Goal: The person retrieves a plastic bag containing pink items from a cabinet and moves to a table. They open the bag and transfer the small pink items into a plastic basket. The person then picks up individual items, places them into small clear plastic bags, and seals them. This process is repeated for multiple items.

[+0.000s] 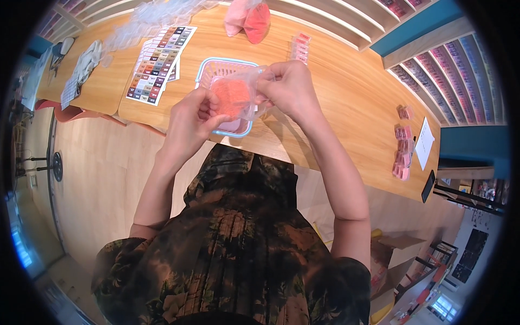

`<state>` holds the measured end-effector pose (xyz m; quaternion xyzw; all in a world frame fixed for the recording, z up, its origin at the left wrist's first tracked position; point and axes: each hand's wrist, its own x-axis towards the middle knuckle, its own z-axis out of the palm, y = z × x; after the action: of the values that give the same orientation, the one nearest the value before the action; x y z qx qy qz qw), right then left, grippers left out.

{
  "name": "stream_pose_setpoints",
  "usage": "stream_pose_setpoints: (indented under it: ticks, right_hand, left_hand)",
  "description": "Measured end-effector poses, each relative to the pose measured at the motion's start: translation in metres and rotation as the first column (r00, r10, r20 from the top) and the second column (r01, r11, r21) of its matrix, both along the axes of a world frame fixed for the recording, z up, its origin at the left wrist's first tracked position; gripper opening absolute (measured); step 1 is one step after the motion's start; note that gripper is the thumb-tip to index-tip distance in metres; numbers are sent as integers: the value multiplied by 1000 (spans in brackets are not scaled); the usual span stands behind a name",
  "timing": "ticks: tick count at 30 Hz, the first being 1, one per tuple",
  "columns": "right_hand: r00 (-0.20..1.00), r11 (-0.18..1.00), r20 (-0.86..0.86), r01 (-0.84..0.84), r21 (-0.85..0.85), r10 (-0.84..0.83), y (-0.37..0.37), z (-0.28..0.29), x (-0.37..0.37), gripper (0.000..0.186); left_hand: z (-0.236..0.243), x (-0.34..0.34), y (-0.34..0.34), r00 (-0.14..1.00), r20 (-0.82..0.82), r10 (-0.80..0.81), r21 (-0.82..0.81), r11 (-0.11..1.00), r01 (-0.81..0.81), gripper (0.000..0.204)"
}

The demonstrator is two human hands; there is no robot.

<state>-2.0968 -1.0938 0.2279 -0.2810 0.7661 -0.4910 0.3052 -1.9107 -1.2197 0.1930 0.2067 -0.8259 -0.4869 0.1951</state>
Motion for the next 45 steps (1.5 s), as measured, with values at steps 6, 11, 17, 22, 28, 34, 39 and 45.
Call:
stream_pose_setpoints:
  ticks: [6, 11, 17, 22, 28, 34, 39, 45]
  right_hand:
    - [1000, 1000, -15, -18, -15, 17, 2, -3, -5, 9]
    - [989, 997, 149, 21, -72, -10, 6, -3, -8, 10]
    - [948, 994, 316, 67, -82, -38, 19, 2, -19, 14]
    - [947, 997, 322, 35, -72, -10, 17, 1, -18, 15]
    - [951, 992, 303, 88, -92, -56, 49, 13, -34, 13]
    - [985, 998, 174, 27, -64, -15, 95, 57, -45, 15]
    - [995, 999, 88, -50, -14, 51, 126, 67, -38, 22]
    - [957, 939, 212, 247, -238, -198, 153, 46, -10, 33]
  left_hand:
    - [4, 0, 1, 1000, 24, -4, -18, 1000, 4, 31]
    - [5, 0, 1, 1000, 25, 0, -28, 1000, 1, 30]
    - [9, 2, 0, 999, 38, 12, -44, 999, -11, 29]
    - [14, 2, 2, 999, 29, 21, -23, 1000, -20, 29]
    - [31, 3, 18, 994, -102, 37, 183, 983, -18, 28]
    - [51, -29, 80, 971, -229, -68, 391, 907, 156, 51]
    - [43, -63, 109, 977, -139, -160, 381, 902, 202, 60]
    - [27, -75, 122, 971, -209, -118, 364, 912, 189, 53]
